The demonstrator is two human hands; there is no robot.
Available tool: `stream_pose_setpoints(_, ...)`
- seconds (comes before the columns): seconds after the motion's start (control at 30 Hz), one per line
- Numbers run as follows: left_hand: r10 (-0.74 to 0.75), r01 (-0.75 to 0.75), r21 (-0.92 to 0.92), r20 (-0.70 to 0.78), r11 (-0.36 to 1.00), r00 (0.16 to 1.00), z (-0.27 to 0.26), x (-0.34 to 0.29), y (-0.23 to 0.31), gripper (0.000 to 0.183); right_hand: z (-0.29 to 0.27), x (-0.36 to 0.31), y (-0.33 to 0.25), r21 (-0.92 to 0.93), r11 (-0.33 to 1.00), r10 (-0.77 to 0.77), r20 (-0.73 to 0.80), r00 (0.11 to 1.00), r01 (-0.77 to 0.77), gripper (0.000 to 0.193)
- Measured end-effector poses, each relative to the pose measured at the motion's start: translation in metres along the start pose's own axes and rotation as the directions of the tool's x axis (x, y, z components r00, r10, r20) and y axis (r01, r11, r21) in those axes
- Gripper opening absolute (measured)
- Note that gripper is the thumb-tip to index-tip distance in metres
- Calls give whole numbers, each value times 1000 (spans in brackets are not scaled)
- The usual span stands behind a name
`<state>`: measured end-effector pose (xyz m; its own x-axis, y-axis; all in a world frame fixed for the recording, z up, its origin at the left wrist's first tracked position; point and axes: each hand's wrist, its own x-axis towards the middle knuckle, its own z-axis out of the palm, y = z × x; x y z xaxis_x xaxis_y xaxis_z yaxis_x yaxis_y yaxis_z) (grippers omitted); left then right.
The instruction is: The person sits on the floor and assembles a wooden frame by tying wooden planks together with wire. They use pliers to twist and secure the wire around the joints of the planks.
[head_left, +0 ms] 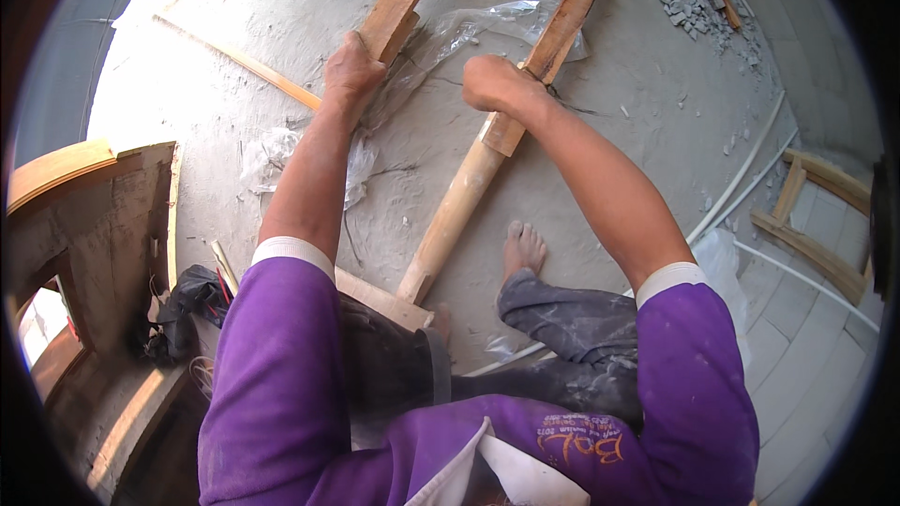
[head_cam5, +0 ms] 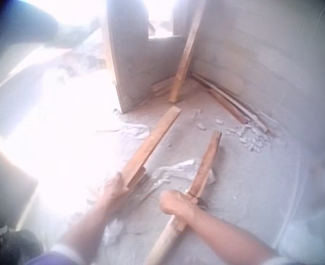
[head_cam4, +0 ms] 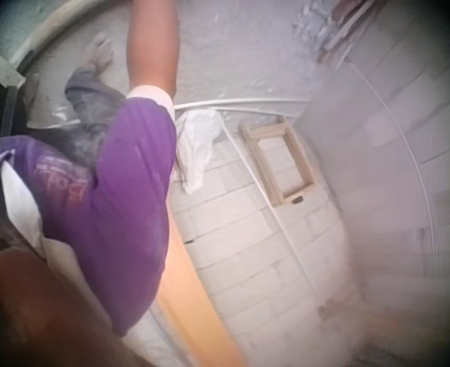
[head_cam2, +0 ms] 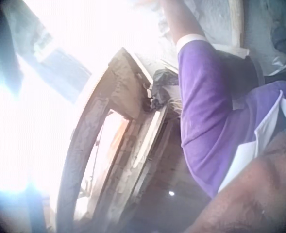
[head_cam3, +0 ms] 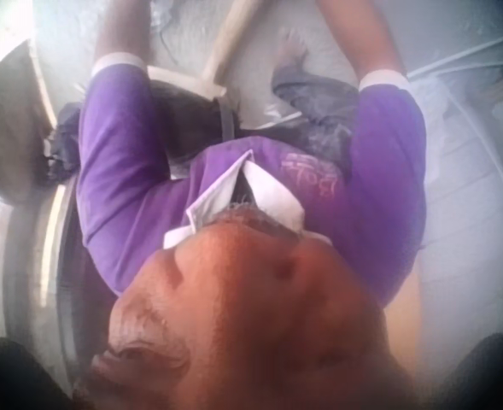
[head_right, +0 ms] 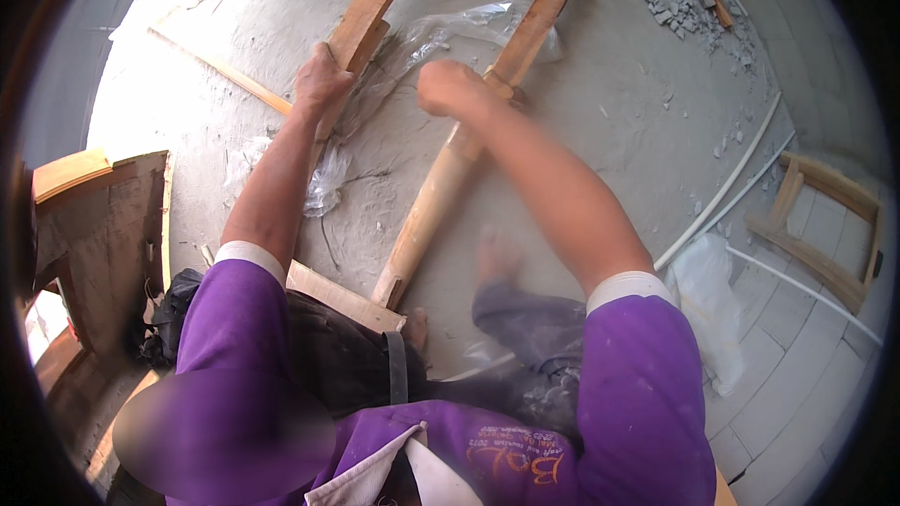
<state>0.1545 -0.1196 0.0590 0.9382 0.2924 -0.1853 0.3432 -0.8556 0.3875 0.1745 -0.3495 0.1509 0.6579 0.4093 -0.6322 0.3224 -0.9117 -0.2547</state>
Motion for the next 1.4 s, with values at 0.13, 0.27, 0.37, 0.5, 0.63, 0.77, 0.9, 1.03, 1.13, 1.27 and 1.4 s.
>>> stream_pose_setpoints(0.13, 18, -19, -6, -23, 1000, 1000, 4, 1, -1, 35, 17, 28, 3, -31, 1000, 0, 52, 999, 1, 25)
stream_pose_setpoints(0.27, -5, 5, 20, -12, 1000, 1000, 9, 4, -7, 41, 34, 49, -11, 52, 999, -2, 37, 999, 0, 26)
stream_pose_setpoints(0.37, -23, 24, 36, -9, 999, 1000, 7, 3, -4, 38, 59, 59, -29, 199, 979, 48, -15, 999, -44, 27)
stream_pose_setpoints(0.5, -11, 12, 61, -11, 998, 1000, 12, 6, 2, 38, 118, 78, -51, 422, 905, 131, -145, 981, -59, 25)
stream_pose_setpoints(0.63, 21, -19, 76, -35, 997, 999, 9, 6, -5, 37, 132, 80, -61, 510, 858, 148, -143, 979, -55, 27)
stream_pose_setpoints(0.77, 10, -8, 40, -48, 999, 999, 9, 4, -2, 37, 130, 96, -53, 565, 823, 233, -252, 939, -52, 25)
stream_pose_setpoints(0.9, 12, -11, 20, -58, 1000, 998, 9, 3, 4, 37, 129, 123, -47, 529, 848, 138, -186, 973, -19, 26)
stream_pose_setpoints(1.03, 1, 0, 8, -73, 1000, 997, 10, 2, 2, 37, 137, 145, -51, 563, 825, 105, -80, 991, -43, 25)
stream_pose_setpoints(1.13, 8, -9, -2, -97, 1000, 995, 10, 3, 2, 37, 136, 152, -51, 548, 836, 91, -88, 992, -28, 23)
stream_pose_setpoints(1.27, -9, 8, -10, -76, 1000, 997, 9, 2, 0, 37, 129, 165, -49, 480, 876, 178, -241, 954, -43, 24)
stream_pose_setpoints(1.4, 13, -15, -33, -57, 999, 998, 6, 9, -6, 59, 118, 171, -41, 476, 879, 116, -205, 972, -4, 25)
